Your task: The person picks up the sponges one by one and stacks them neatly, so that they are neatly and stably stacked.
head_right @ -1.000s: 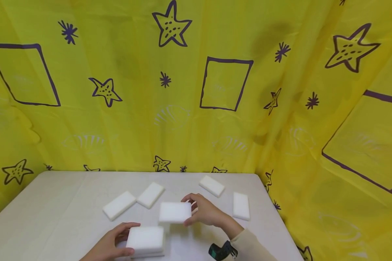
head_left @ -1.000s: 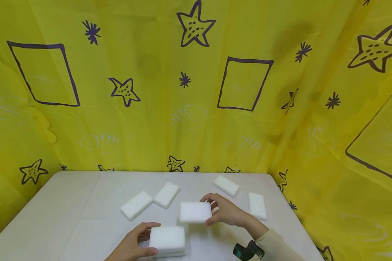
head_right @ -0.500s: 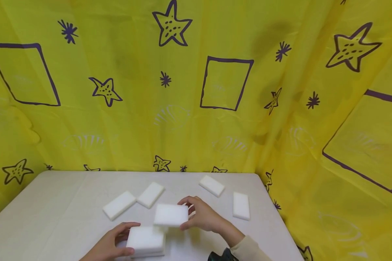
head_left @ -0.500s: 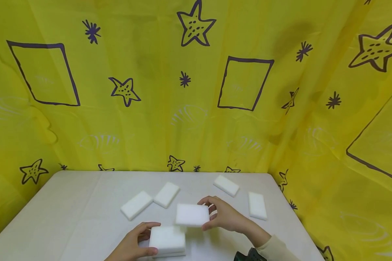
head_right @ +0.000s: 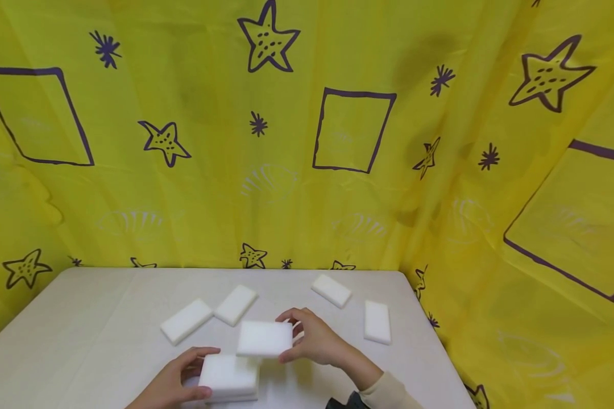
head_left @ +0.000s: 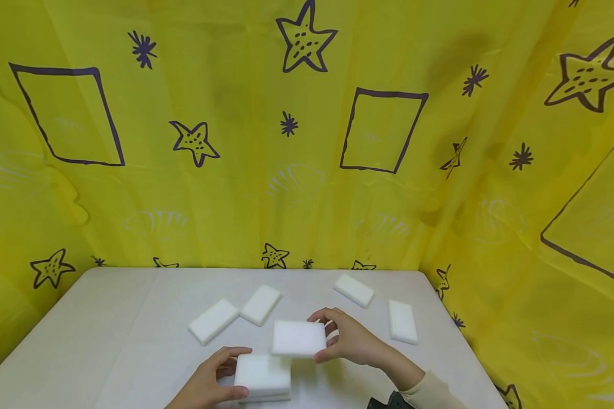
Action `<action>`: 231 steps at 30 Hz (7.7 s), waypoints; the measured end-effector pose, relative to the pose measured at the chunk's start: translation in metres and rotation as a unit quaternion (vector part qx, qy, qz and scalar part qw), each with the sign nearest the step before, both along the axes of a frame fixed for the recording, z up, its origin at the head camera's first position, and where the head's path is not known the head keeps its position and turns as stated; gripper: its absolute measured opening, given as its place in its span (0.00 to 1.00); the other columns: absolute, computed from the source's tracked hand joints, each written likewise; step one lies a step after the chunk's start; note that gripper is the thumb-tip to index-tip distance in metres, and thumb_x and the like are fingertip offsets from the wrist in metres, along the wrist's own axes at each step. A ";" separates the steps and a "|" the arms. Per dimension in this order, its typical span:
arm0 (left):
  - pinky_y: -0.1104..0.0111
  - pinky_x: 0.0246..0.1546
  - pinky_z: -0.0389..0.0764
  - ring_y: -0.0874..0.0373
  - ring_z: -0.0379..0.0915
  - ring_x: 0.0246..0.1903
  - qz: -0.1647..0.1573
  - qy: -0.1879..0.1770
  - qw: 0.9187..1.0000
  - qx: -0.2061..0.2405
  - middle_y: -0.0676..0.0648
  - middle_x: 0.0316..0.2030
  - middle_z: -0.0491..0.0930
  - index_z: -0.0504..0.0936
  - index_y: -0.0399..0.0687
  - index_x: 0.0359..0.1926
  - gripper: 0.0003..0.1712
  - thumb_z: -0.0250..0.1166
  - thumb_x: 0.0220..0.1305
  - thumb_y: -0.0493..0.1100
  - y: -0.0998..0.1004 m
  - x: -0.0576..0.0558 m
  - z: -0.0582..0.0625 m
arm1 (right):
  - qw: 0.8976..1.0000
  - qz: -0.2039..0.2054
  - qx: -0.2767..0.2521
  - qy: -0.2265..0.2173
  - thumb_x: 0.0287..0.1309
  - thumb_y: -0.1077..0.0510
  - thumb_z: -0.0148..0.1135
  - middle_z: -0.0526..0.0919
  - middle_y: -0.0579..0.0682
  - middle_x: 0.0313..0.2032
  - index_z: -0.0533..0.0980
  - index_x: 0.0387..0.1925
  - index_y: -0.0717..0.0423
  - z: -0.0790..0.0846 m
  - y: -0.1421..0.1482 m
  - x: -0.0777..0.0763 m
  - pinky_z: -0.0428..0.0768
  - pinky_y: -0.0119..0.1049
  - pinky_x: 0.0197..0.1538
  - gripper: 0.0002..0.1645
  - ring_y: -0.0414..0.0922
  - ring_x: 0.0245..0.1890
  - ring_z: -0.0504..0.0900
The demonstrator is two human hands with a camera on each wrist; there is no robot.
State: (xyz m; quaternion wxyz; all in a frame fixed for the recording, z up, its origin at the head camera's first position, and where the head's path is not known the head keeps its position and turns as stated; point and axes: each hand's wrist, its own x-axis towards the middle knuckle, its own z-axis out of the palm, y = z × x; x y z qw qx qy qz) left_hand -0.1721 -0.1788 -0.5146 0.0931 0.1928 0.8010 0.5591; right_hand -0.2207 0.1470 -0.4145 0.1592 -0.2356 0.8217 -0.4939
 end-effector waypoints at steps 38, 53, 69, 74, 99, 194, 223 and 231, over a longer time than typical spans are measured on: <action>0.72 0.45 0.77 0.66 0.77 0.45 0.025 0.005 1.000 -0.013 0.44 0.51 0.74 0.73 0.47 0.64 0.37 0.75 0.54 0.49 0.013 -0.001 0.000 | 1.000 0.020 -0.004 -0.004 0.37 0.69 0.80 0.70 0.51 0.45 0.75 0.50 0.53 -0.005 -0.018 0.008 0.80 0.30 0.38 0.35 0.46 0.41 0.74; 0.73 0.44 0.77 0.65 0.77 0.46 0.033 -0.005 0.999 -0.022 0.45 0.52 0.75 0.73 0.47 0.64 0.38 0.76 0.54 0.50 0.014 -0.002 0.002 | 1.000 0.017 -0.006 -0.005 0.36 0.69 0.81 0.71 0.51 0.44 0.76 0.51 0.53 -0.009 -0.027 0.013 0.80 0.29 0.38 0.36 0.45 0.42 0.73; 0.73 0.45 0.76 0.63 0.77 0.46 0.029 -0.011 0.999 -0.008 0.43 0.55 0.74 0.71 0.43 0.65 0.40 0.76 0.54 0.48 0.012 -0.002 0.002 | 1.000 0.003 -0.007 -0.005 0.35 0.69 0.81 0.72 0.49 0.42 0.77 0.48 0.52 -0.014 -0.032 0.019 0.80 0.29 0.38 0.35 0.43 0.40 0.74; 0.72 0.44 0.76 0.58 0.76 0.47 0.037 -0.031 0.999 -0.012 0.44 0.54 0.76 0.71 0.43 0.66 0.42 0.77 0.53 0.49 0.014 -0.003 0.003 | 1.000 0.002 -0.008 -0.006 0.34 0.70 0.81 0.73 0.49 0.42 0.77 0.48 0.54 -0.014 -0.033 0.019 0.80 0.28 0.37 0.35 0.43 0.40 0.73; 0.73 0.46 0.75 0.59 0.76 0.48 0.043 -0.018 0.999 -0.021 0.43 0.55 0.75 0.71 0.38 0.64 0.44 0.78 0.50 0.49 0.013 -0.002 0.003 | 1.000 0.003 0.004 -0.007 0.34 0.68 0.81 0.72 0.49 0.41 0.76 0.48 0.54 -0.019 -0.041 0.022 0.80 0.28 0.36 0.34 0.42 0.40 0.73; 0.68 0.45 0.77 0.44 0.74 0.54 0.043 -0.033 0.998 0.009 0.37 0.62 0.70 0.72 0.47 0.65 0.36 0.74 0.57 0.47 0.018 -0.001 0.017 | 0.999 -0.013 0.039 0.007 0.33 0.66 0.83 0.71 0.47 0.39 0.78 0.47 0.53 -0.025 -0.053 0.025 0.79 0.27 0.35 0.34 0.40 0.38 0.74; 0.63 0.43 0.81 0.47 0.77 0.53 -0.010 -0.100 0.987 0.126 0.33 0.61 0.67 0.64 0.38 0.70 0.38 0.69 0.63 0.42 0.016 0.003 0.012 | 0.998 -0.066 0.002 0.009 0.47 0.56 0.78 0.75 0.58 0.50 0.75 0.55 0.57 -0.013 -0.011 0.009 0.80 0.35 0.41 0.33 0.48 0.46 0.76; 0.64 0.43 0.80 0.53 0.79 0.51 -0.014 -0.096 0.987 0.124 0.34 0.60 0.67 0.64 0.37 0.69 0.38 0.69 0.62 0.41 0.016 0.003 0.013 | 0.989 -0.136 0.028 0.047 0.48 0.55 0.78 0.78 0.58 0.49 0.76 0.54 0.57 -0.008 0.021 0.002 0.79 0.36 0.43 0.32 0.49 0.47 0.79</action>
